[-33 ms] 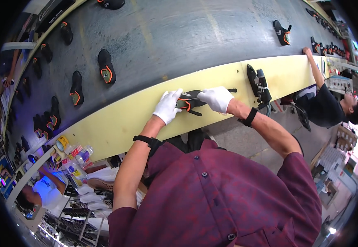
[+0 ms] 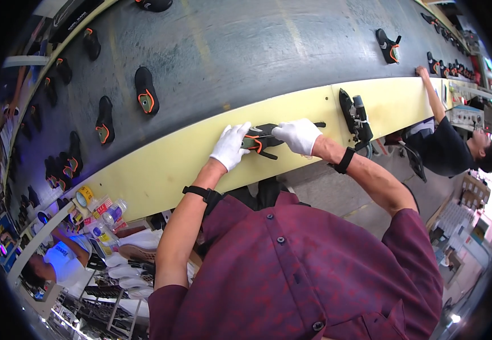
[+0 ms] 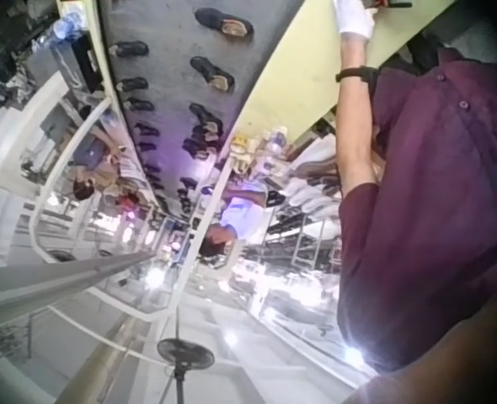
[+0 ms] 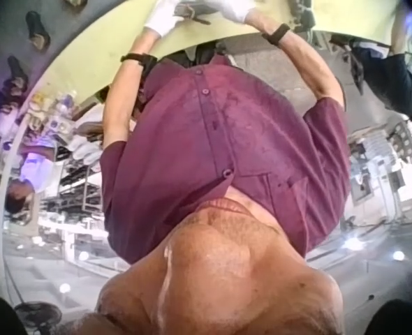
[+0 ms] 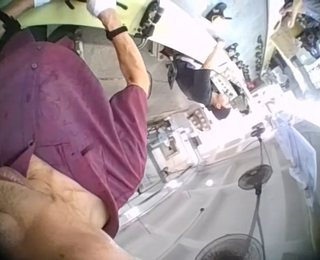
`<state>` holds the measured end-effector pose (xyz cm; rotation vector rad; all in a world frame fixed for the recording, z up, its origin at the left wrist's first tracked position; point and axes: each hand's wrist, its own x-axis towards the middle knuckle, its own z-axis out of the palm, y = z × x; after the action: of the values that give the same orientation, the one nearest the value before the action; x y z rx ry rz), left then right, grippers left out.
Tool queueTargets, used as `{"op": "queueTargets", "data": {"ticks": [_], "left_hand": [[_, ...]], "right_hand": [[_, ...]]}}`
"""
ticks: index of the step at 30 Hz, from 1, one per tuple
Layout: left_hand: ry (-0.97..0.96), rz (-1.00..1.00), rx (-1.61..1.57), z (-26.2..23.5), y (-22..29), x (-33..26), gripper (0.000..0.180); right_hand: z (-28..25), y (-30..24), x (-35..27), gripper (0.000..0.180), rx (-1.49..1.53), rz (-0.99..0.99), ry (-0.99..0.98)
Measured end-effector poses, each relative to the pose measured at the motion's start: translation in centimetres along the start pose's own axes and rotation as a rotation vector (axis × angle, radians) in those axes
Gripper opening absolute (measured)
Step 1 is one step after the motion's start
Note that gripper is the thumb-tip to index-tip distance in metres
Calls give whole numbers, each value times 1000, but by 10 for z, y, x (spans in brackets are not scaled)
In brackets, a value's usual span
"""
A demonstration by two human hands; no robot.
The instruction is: Buffing and finishing the edges of shoe uppers on an industrial assembly line.
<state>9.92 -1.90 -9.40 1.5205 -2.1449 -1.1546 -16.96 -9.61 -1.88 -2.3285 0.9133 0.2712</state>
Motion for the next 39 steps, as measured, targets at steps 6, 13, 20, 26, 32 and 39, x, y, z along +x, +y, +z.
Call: {"op": "queueTargets", "data": {"ticks": [6, 13, 20, 26, 32, 39], "left_hand": [[-14, -11, 47, 3, -1, -3, 82], [63, 45, -212, 20, -30, 2, 52], [-2, -125, -524, 10, -28, 34, 31], [-81, -279, -563, 14, -64, 31, 25], [34, -296, -541, 17, -38, 34, 17], [117, -273, -487, 20, -37, 33, 19]], "right_hand": [[12, -34, 14, 10, -263, 101, -107], [48, -20, 18, 12, -79, 158, 102], [25, -16, 20, 25, 44, 284, 4], [54, -18, 18, 20, 162, 267, 155], [62, -16, -1, 21, 237, 330, 215], [86, 21, -34, 15, -1, 445, 632]]}}
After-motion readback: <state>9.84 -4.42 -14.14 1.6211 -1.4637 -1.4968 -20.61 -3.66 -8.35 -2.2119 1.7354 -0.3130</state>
